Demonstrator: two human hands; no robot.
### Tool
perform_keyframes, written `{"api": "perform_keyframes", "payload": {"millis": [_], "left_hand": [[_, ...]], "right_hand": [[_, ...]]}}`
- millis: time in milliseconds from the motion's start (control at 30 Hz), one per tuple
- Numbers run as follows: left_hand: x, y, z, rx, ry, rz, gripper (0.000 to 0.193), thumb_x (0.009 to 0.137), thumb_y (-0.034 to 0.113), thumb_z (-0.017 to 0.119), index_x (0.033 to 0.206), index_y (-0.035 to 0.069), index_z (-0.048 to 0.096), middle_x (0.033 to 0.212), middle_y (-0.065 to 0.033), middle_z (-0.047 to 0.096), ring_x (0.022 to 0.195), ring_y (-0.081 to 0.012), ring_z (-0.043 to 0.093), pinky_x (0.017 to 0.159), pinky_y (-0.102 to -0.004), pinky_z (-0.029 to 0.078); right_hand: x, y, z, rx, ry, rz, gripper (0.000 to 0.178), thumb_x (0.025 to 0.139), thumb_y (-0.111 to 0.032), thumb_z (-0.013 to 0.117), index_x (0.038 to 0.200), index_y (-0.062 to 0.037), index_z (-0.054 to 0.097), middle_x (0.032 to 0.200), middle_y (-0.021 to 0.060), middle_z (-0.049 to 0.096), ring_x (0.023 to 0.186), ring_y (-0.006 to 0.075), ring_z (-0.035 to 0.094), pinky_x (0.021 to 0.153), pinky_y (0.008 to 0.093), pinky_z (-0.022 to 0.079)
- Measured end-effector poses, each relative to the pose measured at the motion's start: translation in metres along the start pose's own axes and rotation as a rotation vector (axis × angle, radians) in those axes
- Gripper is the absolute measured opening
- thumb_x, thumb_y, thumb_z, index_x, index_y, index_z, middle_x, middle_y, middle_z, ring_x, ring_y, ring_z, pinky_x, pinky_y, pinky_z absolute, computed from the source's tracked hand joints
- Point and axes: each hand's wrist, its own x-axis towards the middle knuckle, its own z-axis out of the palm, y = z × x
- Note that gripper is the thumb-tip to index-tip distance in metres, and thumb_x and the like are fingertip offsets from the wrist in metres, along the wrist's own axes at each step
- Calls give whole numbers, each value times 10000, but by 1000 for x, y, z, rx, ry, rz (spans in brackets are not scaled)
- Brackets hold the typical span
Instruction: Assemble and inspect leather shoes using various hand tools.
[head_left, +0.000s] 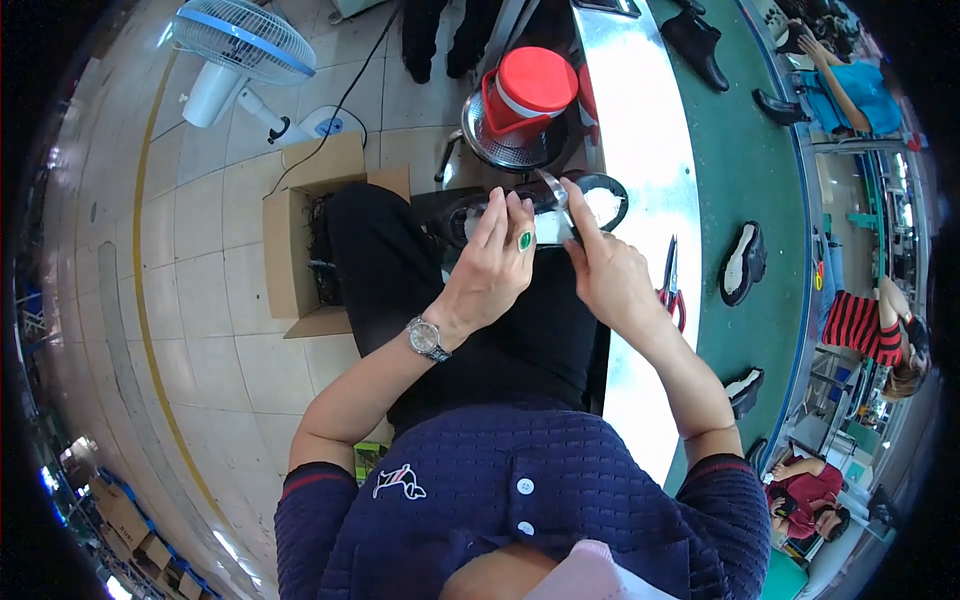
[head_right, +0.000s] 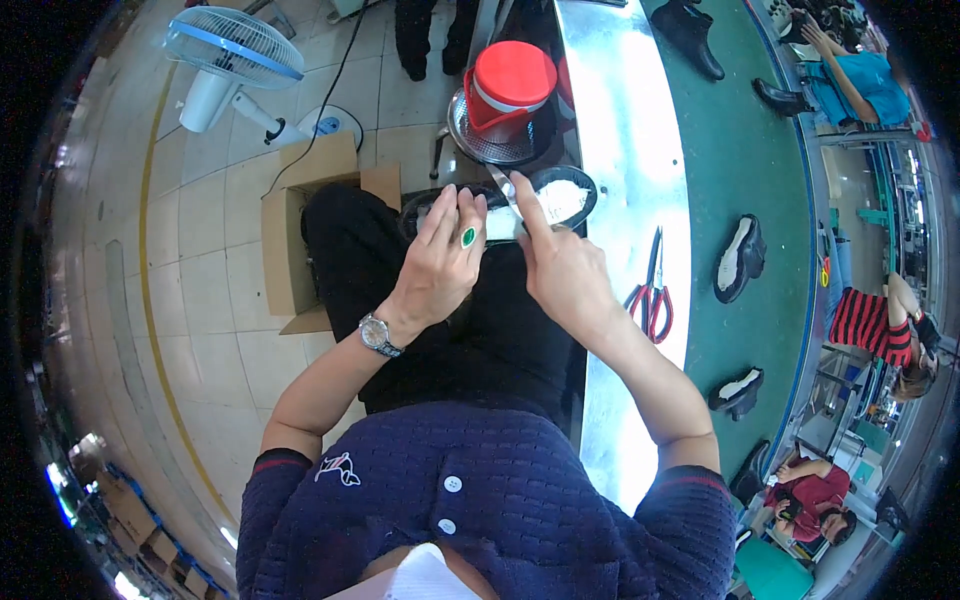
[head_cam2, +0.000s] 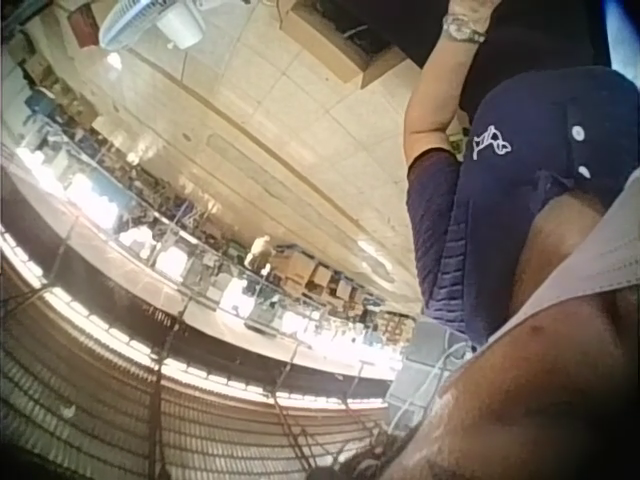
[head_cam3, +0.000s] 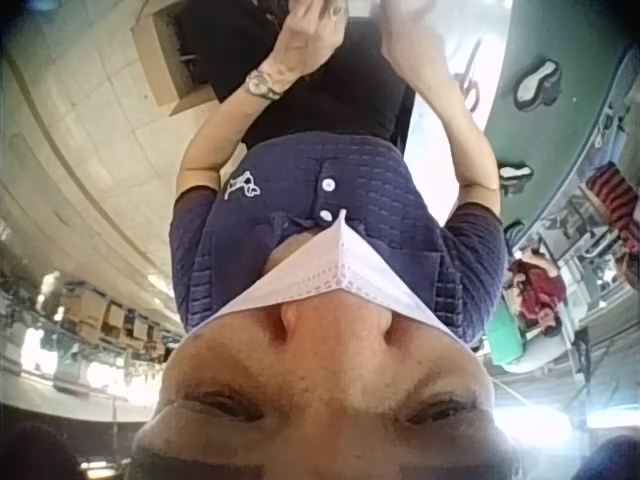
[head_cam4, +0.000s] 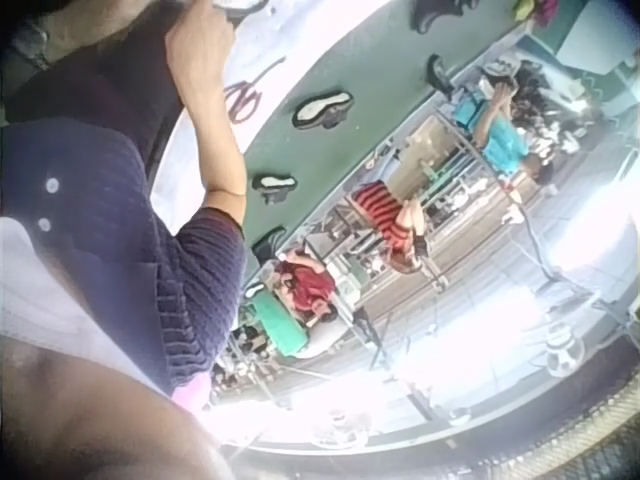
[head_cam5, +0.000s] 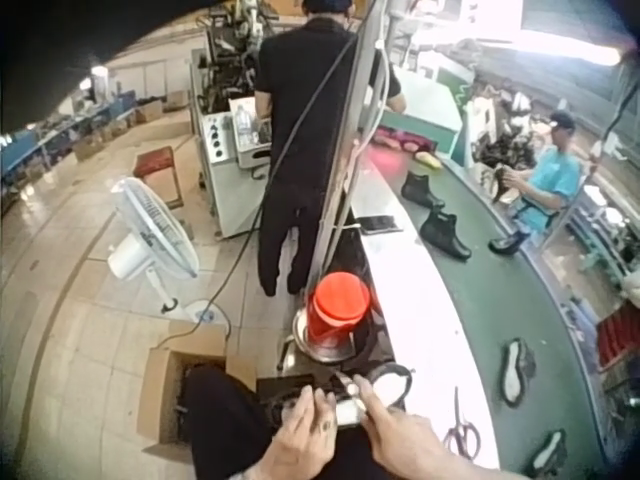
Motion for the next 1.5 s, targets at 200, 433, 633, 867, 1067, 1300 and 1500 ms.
{"api": "perform_keyframes", "payload": {"millis": [200,433,633,867,1067,1300,1500], "left_hand": [[-9,-1,3,-102,82,-38,395,821,56,574,1169,-131,588,1183,-242,584,1197,-387,537,1064,-438,411],[-14,-1,9,-216,131,-85,411,801,68,653,1172,-101,600,1182,-224,589,1212,-362,533,1068,-429,408],[-12,-5,9,-465,238,-172,536,715,97,764,1193,-60,580,1172,-183,567,1199,-354,529,1060,-407,409],[-19,-30,-15,-662,15,-435,892,658,163,840,1410,10,385,1282,-175,552,1168,-332,549,981,-383,458],[-21,-32,-12,-735,92,-450,957,672,169,841,1458,32,313,1222,-168,625,1090,-311,626,917,-364,506],[-23,-37,-11,-817,69,-452,1002,677,168,839,1481,34,256,1239,-154,626,1074,-317,634,915,-356,512],[-28,-37,-18,-876,36,-455,1031,700,165,827,1502,27,195,1353,-172,534,1219,-318,536,996,-373,465]], "right_hand": [[-3,-23,-5,48,22,-54,639,920,-109,539,1492,-150,256,754,228,661,623,389,657,565,484,520],[5,-23,-6,13,-62,-52,640,908,-103,546,1481,-114,263,681,213,645,609,381,653,553,486,510],[6,-20,13,52,10,-7,648,906,-92,547,1483,-114,253,693,208,646,606,384,649,557,490,509],[5,-31,21,153,78,-55,668,906,-105,553,1489,-113,227,690,227,644,587,398,640,534,496,503],[7,-42,10,169,62,-80,674,903,-120,560,1488,-106,226,653,222,636,574,398,640,526,495,504],[17,-28,1,162,12,-119,567,894,-127,568,1419,-114,354,725,227,645,659,420,648,613,517,513],[41,8,-4,-54,101,-134,518,914,-94,534,1403,-96,362,946,240,653,750,430,648,678,509,511]]}}
